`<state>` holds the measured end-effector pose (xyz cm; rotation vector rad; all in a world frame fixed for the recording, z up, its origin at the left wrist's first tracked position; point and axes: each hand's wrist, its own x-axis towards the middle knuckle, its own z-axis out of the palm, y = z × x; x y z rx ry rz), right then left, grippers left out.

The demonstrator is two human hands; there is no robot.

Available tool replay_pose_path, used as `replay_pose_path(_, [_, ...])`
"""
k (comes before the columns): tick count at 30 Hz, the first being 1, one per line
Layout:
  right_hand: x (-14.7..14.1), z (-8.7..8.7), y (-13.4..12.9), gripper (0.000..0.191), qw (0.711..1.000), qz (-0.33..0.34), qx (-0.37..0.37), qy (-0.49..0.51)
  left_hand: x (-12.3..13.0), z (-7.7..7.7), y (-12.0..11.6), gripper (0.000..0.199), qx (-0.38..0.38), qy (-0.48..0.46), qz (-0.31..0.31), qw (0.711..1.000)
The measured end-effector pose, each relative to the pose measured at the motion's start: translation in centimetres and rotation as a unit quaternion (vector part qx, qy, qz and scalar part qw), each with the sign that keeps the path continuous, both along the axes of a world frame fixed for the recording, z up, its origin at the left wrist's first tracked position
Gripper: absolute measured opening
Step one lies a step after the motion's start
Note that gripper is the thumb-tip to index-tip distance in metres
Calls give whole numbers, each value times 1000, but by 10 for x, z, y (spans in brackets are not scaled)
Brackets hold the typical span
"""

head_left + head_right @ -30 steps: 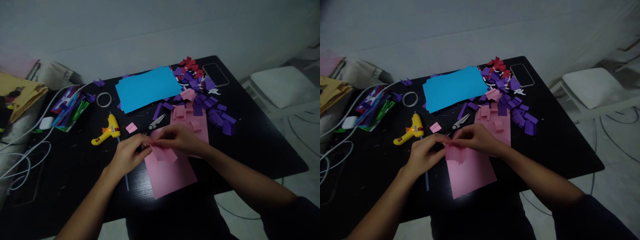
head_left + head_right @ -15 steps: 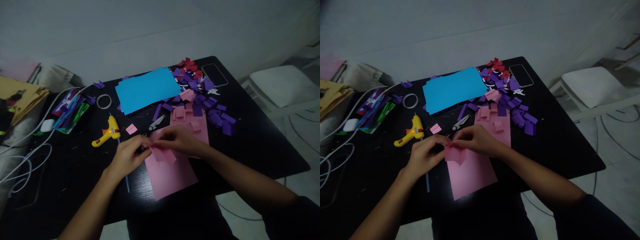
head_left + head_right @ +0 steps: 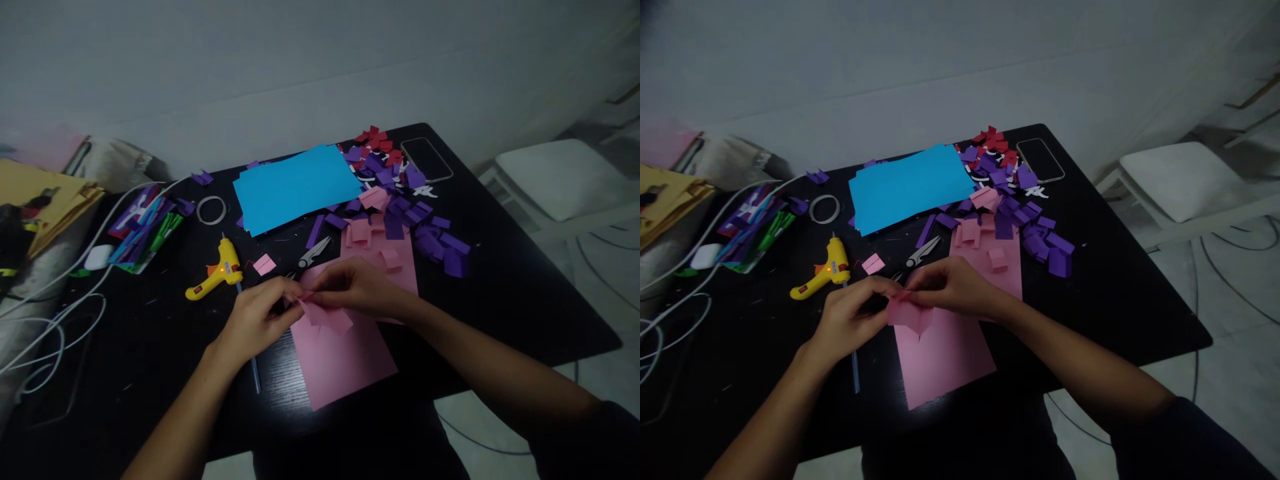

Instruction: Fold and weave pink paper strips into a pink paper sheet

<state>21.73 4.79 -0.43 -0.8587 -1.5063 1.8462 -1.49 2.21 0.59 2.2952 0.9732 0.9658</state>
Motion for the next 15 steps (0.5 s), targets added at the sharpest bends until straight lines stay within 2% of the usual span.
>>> replay_pose_path(8, [-3, -3, -3, 17, 1000, -23, 21, -3, 1, 1, 0, 8, -2, -4, -3, 1000])
replay_pose_path(15, [-5, -4, -3, 9, 998, -31, 47, -21, -1, -2, -1, 10, 3, -2, -9, 1000])
